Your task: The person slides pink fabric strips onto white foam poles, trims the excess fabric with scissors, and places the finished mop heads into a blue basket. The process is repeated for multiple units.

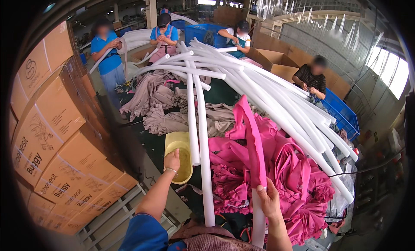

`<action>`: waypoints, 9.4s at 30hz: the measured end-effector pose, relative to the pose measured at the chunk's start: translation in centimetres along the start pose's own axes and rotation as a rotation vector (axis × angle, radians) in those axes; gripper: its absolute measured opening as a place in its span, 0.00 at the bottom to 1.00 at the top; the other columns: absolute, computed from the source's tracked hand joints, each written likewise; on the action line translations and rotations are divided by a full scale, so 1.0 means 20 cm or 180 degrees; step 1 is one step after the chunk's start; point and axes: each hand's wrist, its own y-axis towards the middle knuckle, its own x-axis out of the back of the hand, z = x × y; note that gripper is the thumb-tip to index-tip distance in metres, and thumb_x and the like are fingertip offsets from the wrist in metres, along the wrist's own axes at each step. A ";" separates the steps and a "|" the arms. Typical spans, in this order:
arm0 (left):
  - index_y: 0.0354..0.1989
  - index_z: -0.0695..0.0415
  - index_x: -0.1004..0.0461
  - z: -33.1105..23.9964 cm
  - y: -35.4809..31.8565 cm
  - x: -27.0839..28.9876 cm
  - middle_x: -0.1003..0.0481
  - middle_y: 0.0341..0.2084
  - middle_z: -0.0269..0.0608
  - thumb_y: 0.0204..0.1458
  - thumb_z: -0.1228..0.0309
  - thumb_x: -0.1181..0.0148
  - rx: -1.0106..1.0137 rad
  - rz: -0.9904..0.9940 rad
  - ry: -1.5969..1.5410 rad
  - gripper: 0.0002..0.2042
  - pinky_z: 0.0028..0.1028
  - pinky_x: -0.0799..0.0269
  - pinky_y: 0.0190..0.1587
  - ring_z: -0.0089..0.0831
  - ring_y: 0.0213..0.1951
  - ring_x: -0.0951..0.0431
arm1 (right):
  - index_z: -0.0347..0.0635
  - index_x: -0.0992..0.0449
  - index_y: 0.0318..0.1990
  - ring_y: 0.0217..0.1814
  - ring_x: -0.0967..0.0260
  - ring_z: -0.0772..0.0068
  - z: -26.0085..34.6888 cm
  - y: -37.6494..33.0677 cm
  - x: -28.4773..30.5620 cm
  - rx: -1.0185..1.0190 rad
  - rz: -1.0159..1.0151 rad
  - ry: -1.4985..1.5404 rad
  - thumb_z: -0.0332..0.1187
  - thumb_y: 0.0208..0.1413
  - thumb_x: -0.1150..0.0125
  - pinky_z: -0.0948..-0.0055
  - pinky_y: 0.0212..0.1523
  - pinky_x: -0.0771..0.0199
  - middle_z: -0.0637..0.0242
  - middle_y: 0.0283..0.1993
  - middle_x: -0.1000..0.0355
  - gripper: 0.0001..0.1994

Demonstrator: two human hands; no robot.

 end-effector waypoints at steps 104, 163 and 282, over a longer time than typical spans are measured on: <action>0.61 0.62 0.45 -1.32 -0.78 0.62 0.27 0.30 0.40 0.52 0.68 0.40 0.0005 0.3003 -0.5005 0.30 0.41 0.32 0.52 0.40 0.39 0.23 | 0.34 0.34 0.52 0.45 0.36 0.80 -0.01 -0.21 -0.21 0.0679 0.0450 -0.0027 0.34 0.57 0.39 0.78 0.49 0.35 0.69 0.44 0.31 0.19; 0.33 0.63 0.27 -1.16 -0.91 0.45 0.22 0.31 0.46 0.53 0.67 0.44 0.1013 0.2748 -0.4203 0.10 0.32 0.27 0.43 0.34 0.34 0.22 | 0.33 0.49 0.64 0.56 0.33 0.59 -0.22 -0.45 -0.14 0.0058 0.0699 -0.0249 0.49 0.41 0.28 0.68 0.55 0.35 0.48 0.52 0.32 0.48; 0.33 0.59 0.34 -1.04 -1.23 0.76 0.29 0.19 0.36 0.39 0.75 0.35 -0.1845 0.2650 -0.2491 0.14 0.26 0.31 0.28 0.27 0.21 0.30 | 0.43 0.38 0.54 0.41 0.36 0.68 0.47 -0.36 -0.27 0.0856 0.0530 0.1837 0.38 0.56 0.44 0.70 0.32 0.29 0.59 0.41 0.36 0.20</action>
